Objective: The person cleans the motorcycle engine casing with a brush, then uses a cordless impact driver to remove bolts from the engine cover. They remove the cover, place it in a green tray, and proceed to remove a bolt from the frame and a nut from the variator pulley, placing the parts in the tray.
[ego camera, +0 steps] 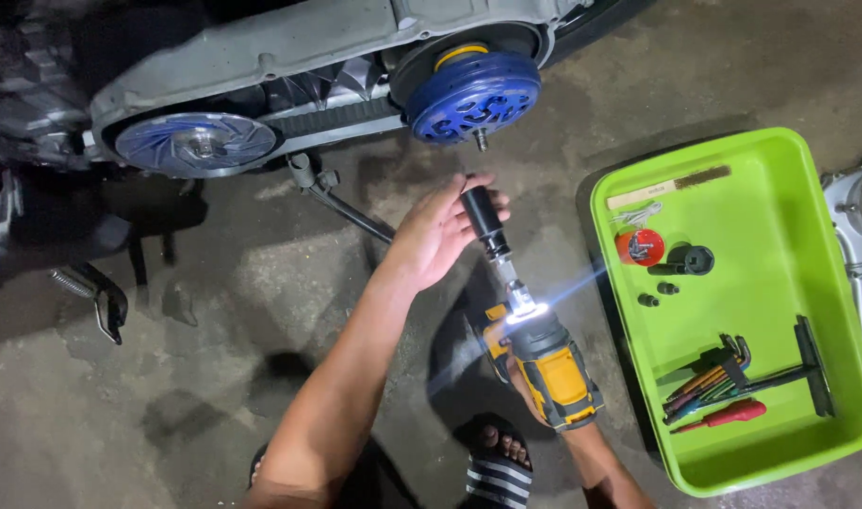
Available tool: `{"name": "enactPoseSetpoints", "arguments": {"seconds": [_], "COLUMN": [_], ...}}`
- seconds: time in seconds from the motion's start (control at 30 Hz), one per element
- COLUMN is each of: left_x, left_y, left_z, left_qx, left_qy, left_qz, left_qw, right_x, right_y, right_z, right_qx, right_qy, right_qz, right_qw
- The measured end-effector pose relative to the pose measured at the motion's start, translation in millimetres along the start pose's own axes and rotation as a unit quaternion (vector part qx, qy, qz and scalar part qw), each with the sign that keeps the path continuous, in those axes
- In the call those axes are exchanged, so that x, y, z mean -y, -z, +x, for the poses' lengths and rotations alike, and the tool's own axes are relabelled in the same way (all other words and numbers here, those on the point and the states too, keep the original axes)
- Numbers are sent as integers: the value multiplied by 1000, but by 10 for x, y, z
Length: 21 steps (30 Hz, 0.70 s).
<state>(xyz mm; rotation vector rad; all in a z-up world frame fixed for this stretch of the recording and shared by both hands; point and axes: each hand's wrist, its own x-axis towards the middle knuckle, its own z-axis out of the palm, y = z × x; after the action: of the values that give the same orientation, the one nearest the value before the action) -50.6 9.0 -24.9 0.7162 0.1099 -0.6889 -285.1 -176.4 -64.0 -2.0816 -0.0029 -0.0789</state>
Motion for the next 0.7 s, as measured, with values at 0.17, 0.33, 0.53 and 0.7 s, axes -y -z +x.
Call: {"name": "enactPoseSetpoints", "arguments": {"seconds": [0.17,0.33,0.53,0.7], "left_x": [136,610,1018,1131], "left_y": [489,919,1142,1149], "left_z": [-20,-236,-457,-507], "left_qx": [-56,-115,-92,-154], "left_qy": [4,97,158,142], "left_qz": [96,200,195,179], "left_qw": [994,968,964,961], "right_x": [167,440,523,406], "right_y": [346,456,485,488], "right_z": [-116,-55,-36,-79], "right_qx": [104,190,218,215], "right_qy": [-37,-273,-331,-309], "right_qz": [-49,-31,-14,-36], "right_qw": [993,943,918,926]}}
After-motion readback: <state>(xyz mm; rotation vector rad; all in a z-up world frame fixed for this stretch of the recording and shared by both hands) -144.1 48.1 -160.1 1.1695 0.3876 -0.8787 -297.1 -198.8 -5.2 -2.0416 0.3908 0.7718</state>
